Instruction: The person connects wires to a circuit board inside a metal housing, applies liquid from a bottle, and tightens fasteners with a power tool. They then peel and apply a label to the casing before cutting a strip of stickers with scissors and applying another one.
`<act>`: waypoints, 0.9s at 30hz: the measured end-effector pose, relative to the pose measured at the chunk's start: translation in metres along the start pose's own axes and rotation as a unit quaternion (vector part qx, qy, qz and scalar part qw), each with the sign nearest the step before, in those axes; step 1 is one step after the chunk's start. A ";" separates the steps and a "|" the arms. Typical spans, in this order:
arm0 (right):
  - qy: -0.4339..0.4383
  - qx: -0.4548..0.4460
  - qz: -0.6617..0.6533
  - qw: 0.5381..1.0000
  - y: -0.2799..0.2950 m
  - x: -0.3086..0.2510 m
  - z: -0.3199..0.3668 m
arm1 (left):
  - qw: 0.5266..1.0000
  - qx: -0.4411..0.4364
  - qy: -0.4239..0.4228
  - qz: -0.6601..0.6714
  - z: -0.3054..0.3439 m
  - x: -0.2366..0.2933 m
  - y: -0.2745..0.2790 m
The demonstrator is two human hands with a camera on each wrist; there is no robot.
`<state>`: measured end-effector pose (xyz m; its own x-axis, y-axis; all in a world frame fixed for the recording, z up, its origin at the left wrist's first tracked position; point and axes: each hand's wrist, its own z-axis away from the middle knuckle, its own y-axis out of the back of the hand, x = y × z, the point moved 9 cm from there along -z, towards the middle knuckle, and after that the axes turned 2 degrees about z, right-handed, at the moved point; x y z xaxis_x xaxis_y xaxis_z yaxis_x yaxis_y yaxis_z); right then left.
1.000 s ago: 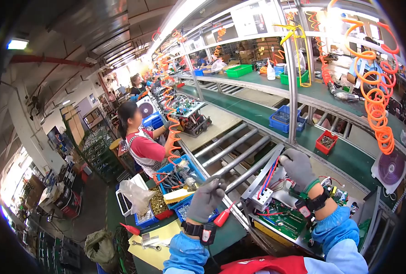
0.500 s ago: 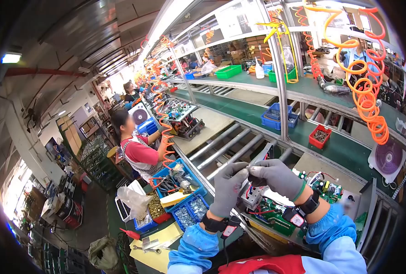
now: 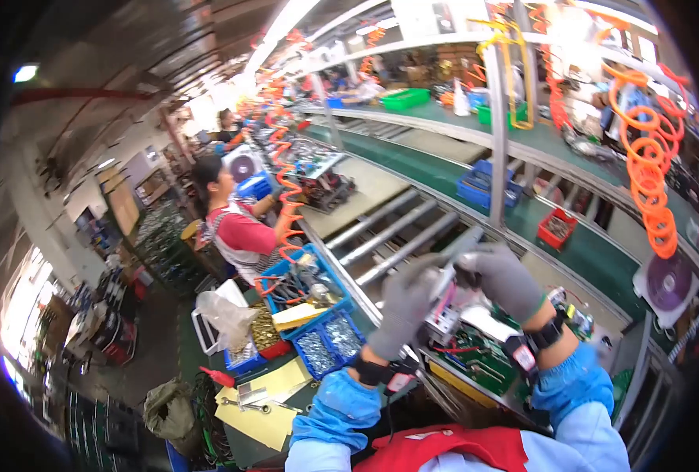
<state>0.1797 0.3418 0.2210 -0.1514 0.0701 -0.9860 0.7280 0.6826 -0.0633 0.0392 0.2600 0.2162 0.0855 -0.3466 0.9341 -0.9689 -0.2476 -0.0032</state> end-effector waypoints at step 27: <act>-0.092 0.100 0.165 0.977 0.060 0.115 -0.039 | 0.884 0.123 0.241 0.382 0.006 -0.135 0.023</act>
<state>0.1801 0.4189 0.1102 0.2228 0.1190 -0.9676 0.8353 0.4884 0.2524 0.0069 0.2952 0.0878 -0.7385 -0.0875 0.6686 -0.6156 -0.3169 -0.7215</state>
